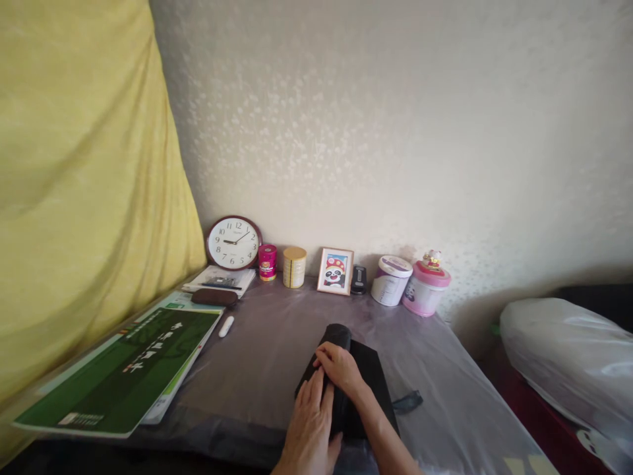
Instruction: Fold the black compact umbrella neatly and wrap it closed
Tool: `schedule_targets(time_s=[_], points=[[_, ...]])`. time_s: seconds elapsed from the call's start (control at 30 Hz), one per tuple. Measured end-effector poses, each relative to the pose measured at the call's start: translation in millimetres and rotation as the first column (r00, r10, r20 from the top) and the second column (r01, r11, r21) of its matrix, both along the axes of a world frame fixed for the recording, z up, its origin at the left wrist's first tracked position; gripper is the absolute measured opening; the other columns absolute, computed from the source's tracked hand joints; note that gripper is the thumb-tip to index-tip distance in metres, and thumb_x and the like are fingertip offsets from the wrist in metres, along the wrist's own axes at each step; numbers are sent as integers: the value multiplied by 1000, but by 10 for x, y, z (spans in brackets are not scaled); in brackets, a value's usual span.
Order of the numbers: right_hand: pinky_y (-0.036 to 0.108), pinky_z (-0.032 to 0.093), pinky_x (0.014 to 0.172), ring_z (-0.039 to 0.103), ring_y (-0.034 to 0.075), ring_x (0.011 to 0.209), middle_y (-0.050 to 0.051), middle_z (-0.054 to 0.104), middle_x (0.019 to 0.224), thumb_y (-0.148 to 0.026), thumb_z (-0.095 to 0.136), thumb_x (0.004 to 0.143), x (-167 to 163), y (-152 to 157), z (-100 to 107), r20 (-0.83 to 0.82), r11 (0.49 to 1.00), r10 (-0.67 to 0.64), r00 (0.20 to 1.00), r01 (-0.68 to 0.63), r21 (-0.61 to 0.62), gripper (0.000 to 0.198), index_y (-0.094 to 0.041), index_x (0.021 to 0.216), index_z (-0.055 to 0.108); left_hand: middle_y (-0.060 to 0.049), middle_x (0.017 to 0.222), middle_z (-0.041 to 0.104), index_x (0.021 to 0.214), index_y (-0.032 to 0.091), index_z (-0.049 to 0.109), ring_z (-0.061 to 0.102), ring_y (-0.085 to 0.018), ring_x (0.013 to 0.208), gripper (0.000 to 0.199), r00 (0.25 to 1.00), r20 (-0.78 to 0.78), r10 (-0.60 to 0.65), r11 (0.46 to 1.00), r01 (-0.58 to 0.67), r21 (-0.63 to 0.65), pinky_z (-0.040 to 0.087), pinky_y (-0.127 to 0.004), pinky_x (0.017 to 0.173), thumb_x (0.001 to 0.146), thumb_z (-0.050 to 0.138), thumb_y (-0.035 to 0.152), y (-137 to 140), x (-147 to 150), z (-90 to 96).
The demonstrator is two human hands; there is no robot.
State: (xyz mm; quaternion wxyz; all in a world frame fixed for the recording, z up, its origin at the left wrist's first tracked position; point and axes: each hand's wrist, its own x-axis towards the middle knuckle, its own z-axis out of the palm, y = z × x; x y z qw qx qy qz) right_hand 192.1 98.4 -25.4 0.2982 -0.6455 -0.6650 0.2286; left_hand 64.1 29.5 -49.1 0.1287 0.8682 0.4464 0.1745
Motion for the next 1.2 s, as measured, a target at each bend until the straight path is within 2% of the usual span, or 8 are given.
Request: schedule_targets(time_s=[0.1,0.2,0.37,0.57,0.67,0.83,1.0,1.2], points=[[22,43,66,64,13,72,-2,71,75,-24,45,85,-16,-107,1,96,994,68,993,-76,82,21,-23,83,65,-18,148,15,139,10,21,19,-31,135,82,999,-47,8,995,-13,-103,29,-45,108,62,51,14,17,72,-109],[26,42,78,61,16,85,-1,71,81,-29,45,88,19,-198,-35,201,961,128,971,-171,216,24,-25,80,67,-17,148,13,139,9,21,14,-30,136,85,995,-99,7,985,-24,-171,25,-43,110,59,49,8,20,112,-166],[37,27,103,50,18,114,-1,71,95,-26,42,91,183,-113,-168,251,919,195,948,-266,292,27,-25,85,68,-14,149,8,140,11,13,10,-27,137,87,997,-74,17,984,-30,-174,22,-40,111,59,45,5,36,149,-231],[44,18,106,47,19,117,0,69,102,-24,38,91,362,279,-311,290,946,84,953,-168,277,31,-27,89,69,-16,148,0,140,7,7,7,-27,137,91,998,-67,17,973,-32,-228,19,-38,111,57,47,8,51,164,-322],[40,23,104,47,18,118,0,68,106,-25,39,91,421,474,-336,274,963,12,962,-84,255,30,-27,89,69,-15,148,-3,140,7,6,6,-27,137,91,994,-110,13,966,-41,-256,19,-38,111,57,45,6,38,172,-212],[30,34,97,55,16,107,5,65,111,-25,36,91,570,626,-336,248,965,-199,948,145,220,31,-20,104,64,-14,148,-1,140,9,7,9,-27,137,90,975,-222,11,955,-76,-288,22,-38,110,57,42,0,-17,180,61],[36,36,97,53,22,110,10,63,111,-25,38,88,938,304,-321,237,918,-379,895,329,223,31,-18,109,59,-15,148,4,140,9,10,12,-27,136,89,982,-183,36,963,-83,-255,24,-39,109,58,41,-1,-56,168,116],[32,44,81,62,23,91,11,67,93,-22,45,82,1271,-352,-361,231,901,-430,873,401,164,23,-20,94,65,-16,149,7,140,9,9,13,-26,137,83,992,-124,17,980,-41,-193,24,-37,110,65,42,2,-84,110,79]])
